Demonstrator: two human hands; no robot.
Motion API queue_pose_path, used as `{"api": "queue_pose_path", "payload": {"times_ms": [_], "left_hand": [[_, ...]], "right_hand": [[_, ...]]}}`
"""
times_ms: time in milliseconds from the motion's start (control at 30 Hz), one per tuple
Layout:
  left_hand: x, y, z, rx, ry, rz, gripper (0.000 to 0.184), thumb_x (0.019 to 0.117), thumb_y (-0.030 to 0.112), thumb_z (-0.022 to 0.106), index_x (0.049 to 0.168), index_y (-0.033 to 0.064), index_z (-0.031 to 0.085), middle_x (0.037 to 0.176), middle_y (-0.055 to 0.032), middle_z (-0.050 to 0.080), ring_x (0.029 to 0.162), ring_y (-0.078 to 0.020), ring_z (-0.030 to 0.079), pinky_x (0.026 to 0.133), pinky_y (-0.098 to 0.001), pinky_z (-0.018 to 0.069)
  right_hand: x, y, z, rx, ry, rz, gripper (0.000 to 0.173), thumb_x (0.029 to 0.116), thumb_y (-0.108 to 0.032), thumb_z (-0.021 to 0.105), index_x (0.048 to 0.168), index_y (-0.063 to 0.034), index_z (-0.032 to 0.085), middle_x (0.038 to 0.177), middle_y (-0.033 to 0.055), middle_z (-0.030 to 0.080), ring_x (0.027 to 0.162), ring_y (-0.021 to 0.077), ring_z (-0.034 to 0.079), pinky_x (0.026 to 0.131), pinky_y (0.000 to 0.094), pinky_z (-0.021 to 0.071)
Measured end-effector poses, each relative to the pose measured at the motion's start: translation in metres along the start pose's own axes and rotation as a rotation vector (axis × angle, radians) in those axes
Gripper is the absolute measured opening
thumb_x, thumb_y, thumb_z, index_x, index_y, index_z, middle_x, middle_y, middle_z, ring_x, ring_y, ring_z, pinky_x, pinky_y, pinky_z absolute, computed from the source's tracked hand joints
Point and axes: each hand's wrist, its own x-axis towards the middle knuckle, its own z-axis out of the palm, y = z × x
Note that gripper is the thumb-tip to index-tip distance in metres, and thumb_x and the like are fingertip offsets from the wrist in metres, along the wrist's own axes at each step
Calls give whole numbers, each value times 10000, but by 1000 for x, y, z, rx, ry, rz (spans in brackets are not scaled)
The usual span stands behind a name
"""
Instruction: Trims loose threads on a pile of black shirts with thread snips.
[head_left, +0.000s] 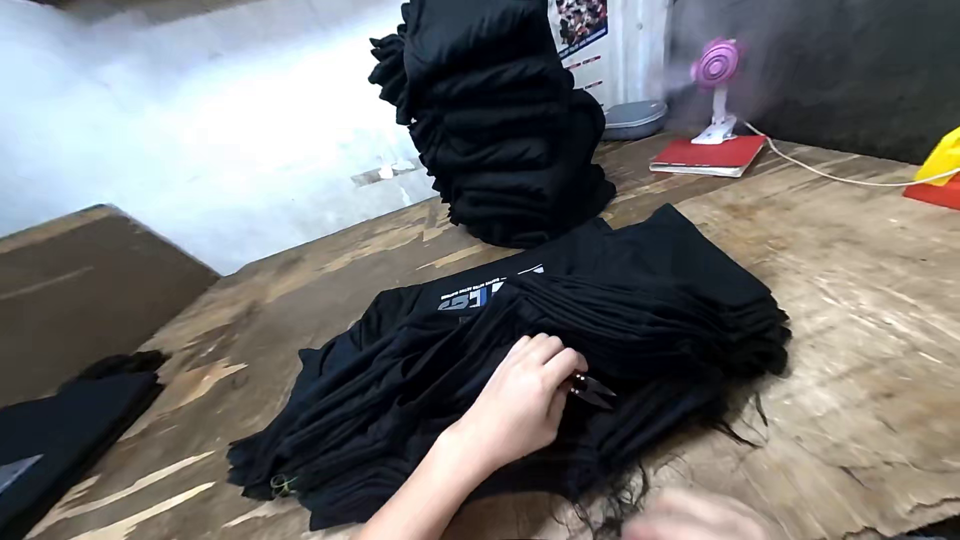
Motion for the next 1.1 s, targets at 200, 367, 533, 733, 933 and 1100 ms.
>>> {"api": "queue_pose_path", "payload": {"times_ms": [200,367,533,733,933,1100], "left_hand": [[-19,9,-6,-7,141,100,190,1031,225,596,1128,220,759,1024,52,732,933,-134,647,817,-348,503],[-25,27,-14,141,159,205,230,1026,154,564,1176,227,723,1039,23,702,927,-165,617,856,-392,454],[-21,24,-9,70,93,98,188,1006,173,586,1102,217,742,1000,39,712,929,-164,631,822,-381,475],[-9,-4,0,-397,-72,-77,238,847,59,708,1009,200,811,973,18,694,914,-75,654,823,-275,570],[0,-8,-3,-523,-161,-101,191,960,24,567,1024,109,726,963,22,718,885,-76,664,821,-292,562],[1,5,7,-507,-40,-191,261,912,46,654,1169,80,687,1006,2,734,938,-81,692,869,-283,582]], "right_hand": [[37,15,47,-128,468,147,103,873,-191,732,906,-158,823,925,24,707,884,208,688,702,369,588],[30,18,50,71,604,80,91,887,-166,741,906,-149,828,887,28,681,872,119,642,752,248,546],[25,14,46,-57,519,42,113,878,-254,730,854,-199,825,893,10,706,885,172,639,749,335,525],[41,-3,46,-217,551,174,644,768,-720,731,945,-101,722,903,80,701,846,285,662,712,478,528],[69,-1,74,-211,649,133,320,760,-192,742,1074,-139,719,884,-46,718,824,164,666,825,458,492],[51,20,61,-298,736,33,161,904,-292,677,868,-263,830,708,-34,627,827,205,608,910,520,379]]}}
